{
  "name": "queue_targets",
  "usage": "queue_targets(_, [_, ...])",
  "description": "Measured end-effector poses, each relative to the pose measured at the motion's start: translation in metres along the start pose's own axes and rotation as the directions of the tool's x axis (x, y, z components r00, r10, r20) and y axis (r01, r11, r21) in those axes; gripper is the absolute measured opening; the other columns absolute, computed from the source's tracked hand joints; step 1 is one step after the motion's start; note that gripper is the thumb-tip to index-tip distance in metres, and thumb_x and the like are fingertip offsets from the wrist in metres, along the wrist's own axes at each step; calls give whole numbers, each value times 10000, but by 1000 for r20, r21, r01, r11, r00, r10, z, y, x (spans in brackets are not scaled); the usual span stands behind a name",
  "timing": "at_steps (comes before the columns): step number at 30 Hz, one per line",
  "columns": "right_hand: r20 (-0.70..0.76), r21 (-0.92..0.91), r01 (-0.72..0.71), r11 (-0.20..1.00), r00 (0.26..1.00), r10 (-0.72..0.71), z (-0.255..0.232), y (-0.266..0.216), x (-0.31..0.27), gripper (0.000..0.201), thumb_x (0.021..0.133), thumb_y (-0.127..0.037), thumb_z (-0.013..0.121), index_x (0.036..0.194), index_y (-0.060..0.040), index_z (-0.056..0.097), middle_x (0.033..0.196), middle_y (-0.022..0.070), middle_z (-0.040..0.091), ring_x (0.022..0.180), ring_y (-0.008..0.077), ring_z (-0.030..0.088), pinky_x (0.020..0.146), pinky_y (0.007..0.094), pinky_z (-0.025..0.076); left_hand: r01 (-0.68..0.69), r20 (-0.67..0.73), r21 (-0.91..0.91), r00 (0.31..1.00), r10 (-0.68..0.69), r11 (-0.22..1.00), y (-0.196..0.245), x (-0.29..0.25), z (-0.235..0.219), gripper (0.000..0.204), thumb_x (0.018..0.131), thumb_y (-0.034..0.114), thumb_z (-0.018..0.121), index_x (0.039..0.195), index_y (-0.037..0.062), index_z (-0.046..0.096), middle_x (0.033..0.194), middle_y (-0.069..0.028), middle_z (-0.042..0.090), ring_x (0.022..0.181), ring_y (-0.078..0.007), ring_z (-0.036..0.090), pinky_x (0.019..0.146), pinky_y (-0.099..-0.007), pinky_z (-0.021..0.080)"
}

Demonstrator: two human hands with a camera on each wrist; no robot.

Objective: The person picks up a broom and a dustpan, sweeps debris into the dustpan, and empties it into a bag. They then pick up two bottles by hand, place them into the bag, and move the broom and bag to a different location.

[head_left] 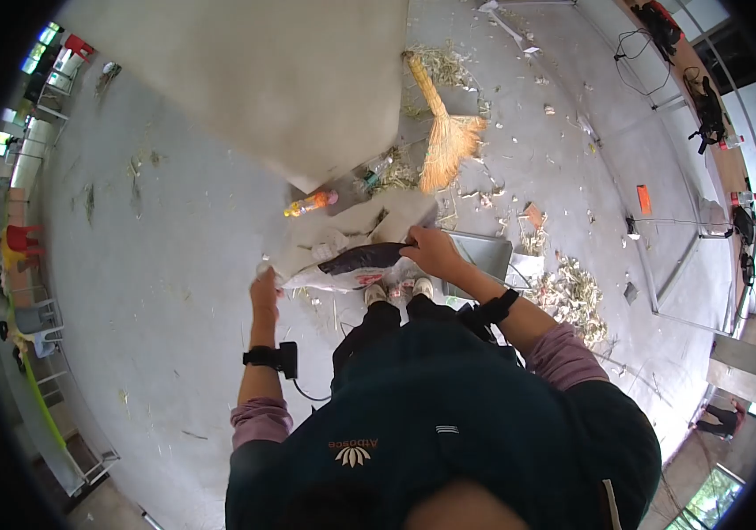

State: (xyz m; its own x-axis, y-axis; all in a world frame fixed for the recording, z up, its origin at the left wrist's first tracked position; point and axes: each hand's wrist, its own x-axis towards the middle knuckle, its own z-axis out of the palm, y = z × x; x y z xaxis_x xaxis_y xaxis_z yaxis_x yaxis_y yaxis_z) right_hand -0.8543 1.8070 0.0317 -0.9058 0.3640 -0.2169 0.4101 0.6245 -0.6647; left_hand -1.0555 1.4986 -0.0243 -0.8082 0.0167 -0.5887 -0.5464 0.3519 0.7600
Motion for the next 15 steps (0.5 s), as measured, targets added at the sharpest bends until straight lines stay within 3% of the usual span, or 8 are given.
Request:
queue_targets(2, [17, 63, 35, 997, 999, -36, -15, -29, 7, 267, 709, -260, 645, 792, -27, 545, 711, 168, 601, 719, 338, 591, 633, 408, 448, -42, -7, -18, 999, 41, 999, 22, 9, -15, 251, 849, 283, 522, 814, 39, 571, 623, -8, 510, 484, -96, 434, 406, -245, 319])
queue_targets(4, [11, 71, 48, 996, 999, -49, -29, -55, 5, 256, 713, -239, 649, 805, -21, 550, 696, 163, 602, 692, 332, 592, 616, 393, 451, -63, -14, -175, 998, 61, 983, 38, 5, -27, 252, 851, 283, 520, 837, 36, 569, 669, -8, 533, 530, -90, 462, 415, -242, 338])
queue_targets(6, [-35, 282, 126, 951, 992, -121, -41, -75, 3, 231, 719, -205, 645, 824, -19, 558, 675, 158, 602, 659, 325, 595, 596, 376, 454, -172, -65, -151, 984, 164, 973, 56, -12, -35, 258, 852, 282, 517, 868, 29, 564, 701, -11, 550, 561, -91, 485, 429, -242, 361])
queue_targets(8, [-46, 323, 149, 935, 989, -142, -37, -77, 11, 209, 720, -175, 643, 840, -23, 565, 659, 148, 605, 630, 317, 596, 580, 358, 457, -181, -41, -222, 983, 177, 958, 55, -15, -39, 280, 833, 317, 543, 860, 39, 558, 705, -20, 552, 580, -102, 505, 449, -247, 384])
queue_targets(10, [-9, 186, 107, 977, 994, -107, -11, -61, 24, 203, 729, -197, 625, 835, -34, 567, 689, 140, 613, 670, 318, 599, 608, 374, 459, -16, 7, -7, 1000, 16, 1000, 32, -10, -45, 334, 801, 381, 571, 859, 54, 544, 686, -26, 539, 576, -116, 511, 465, -251, 396])
queue_targets(11, [-5, 188, 105, 977, 994, -106, 2, -54, 23, 203, 729, -197, 625, 835, -34, 567, 689, 140, 613, 670, 318, 599, 608, 374, 459, 129, 106, 21, 986, -131, 991, 23, -14, -45, 391, 772, 444, 582, 857, 66, 530, 673, -36, 526, 564, -129, 513, 464, -260, 406])
queue_targets(12, [61, 102, 71, 992, 995, -78, 15, -47, 23, 205, 733, -216, 617, 829, -42, 568, 704, 140, 613, 693, 319, 598, 623, 386, 457, 233, 95, 36, 967, -235, 972, 11, -20, -40, 442, 766, 486, 574, 871, 60, 522, 683, -40, 522, 547, -130, 507, 454, -259, 402])
queue_targets(15, [159, 15, 68, 998, 985, -69, 24, -61, 19, 212, 736, -247, 605, 817, -55, 567, 727, 144, 612, 735, 323, 595, 649, 408, 452, 380, 246, 33, 893, -376, 924, -1, -52, -28, 624, 757, 592, 519, 973, 6, 523, 746, -67, 554, 577, -151, 530, 472, -282, 443])
